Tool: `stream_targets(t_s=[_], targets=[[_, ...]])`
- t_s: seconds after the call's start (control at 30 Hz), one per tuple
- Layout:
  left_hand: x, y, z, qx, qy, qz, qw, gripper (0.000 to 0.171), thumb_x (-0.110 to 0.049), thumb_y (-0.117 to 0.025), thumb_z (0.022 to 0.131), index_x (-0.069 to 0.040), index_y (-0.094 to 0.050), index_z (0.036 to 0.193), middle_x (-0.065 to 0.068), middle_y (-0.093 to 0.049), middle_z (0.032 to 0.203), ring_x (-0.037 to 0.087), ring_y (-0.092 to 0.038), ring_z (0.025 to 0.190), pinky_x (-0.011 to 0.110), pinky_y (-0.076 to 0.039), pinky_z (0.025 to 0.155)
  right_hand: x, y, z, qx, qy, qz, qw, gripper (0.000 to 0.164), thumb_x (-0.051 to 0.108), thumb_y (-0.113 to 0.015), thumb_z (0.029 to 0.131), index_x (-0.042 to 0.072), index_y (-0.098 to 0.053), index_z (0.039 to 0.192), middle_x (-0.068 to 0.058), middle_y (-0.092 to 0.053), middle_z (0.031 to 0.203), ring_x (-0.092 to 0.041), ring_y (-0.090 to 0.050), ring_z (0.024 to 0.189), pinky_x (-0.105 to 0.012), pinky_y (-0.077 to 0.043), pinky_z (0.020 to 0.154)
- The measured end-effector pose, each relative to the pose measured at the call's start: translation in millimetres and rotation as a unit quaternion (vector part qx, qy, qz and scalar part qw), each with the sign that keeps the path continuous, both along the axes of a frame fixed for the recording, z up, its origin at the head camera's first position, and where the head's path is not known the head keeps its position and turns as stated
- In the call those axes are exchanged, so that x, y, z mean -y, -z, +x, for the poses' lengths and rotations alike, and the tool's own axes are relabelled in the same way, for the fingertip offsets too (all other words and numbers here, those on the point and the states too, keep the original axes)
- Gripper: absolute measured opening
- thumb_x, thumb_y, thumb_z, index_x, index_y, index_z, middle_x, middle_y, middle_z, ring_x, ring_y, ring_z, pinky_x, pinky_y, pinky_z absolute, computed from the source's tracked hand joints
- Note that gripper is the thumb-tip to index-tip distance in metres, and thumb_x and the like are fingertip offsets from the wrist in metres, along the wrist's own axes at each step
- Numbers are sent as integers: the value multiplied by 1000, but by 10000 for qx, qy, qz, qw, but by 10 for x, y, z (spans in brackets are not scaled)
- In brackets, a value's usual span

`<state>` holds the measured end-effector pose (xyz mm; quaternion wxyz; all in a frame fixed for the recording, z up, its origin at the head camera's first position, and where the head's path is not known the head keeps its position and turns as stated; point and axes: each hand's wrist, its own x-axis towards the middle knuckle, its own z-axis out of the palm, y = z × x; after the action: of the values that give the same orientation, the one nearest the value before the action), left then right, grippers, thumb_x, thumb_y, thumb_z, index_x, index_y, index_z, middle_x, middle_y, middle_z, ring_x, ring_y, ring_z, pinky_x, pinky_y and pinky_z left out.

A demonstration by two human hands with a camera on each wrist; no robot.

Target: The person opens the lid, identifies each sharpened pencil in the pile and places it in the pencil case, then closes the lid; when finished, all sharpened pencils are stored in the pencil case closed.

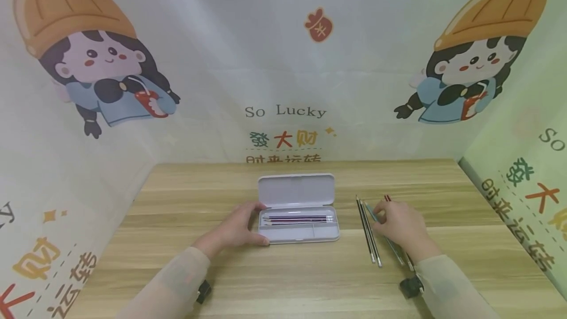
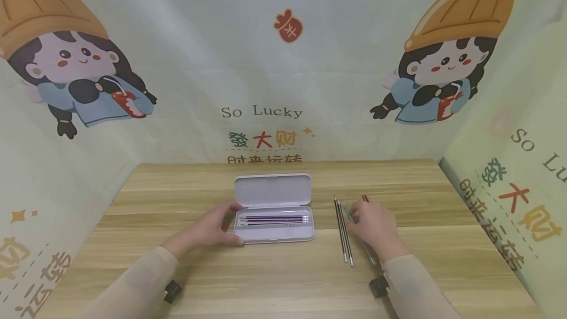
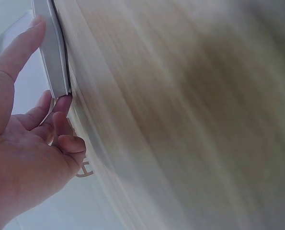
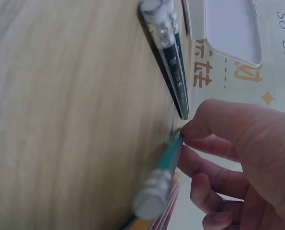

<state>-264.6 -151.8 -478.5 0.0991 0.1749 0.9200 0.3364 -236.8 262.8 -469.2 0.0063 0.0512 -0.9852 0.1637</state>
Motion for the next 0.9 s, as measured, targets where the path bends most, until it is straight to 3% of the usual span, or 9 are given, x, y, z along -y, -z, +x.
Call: stream_targets(t_s=[0.37, 0.9], targets=[[6, 4, -5, -26, 13, -37, 10000, 89, -32, -97, 67, -5, -54, 141, 19, -54, 149, 40, -45, 143, 58, -30, 124, -14, -52, -6, -18, -91, -104, 9999, 33, 24, -78, 82, 13, -75, 112, -4, -79, 94, -17, -70, 75, -29, -48, 48], [14, 37, -9, -30, 0, 13, 10000, 90, -33, -97, 66, -6, -54, 141, 19, -54, 148, 40, -45, 141, 57, -33, 123, 112, -76, 58, -562, -598, -362, 9960, 27, 15, -76, 80, 16, -78, 107, 9, -73, 78, -4, -59, 65, -25, -49, 56]])
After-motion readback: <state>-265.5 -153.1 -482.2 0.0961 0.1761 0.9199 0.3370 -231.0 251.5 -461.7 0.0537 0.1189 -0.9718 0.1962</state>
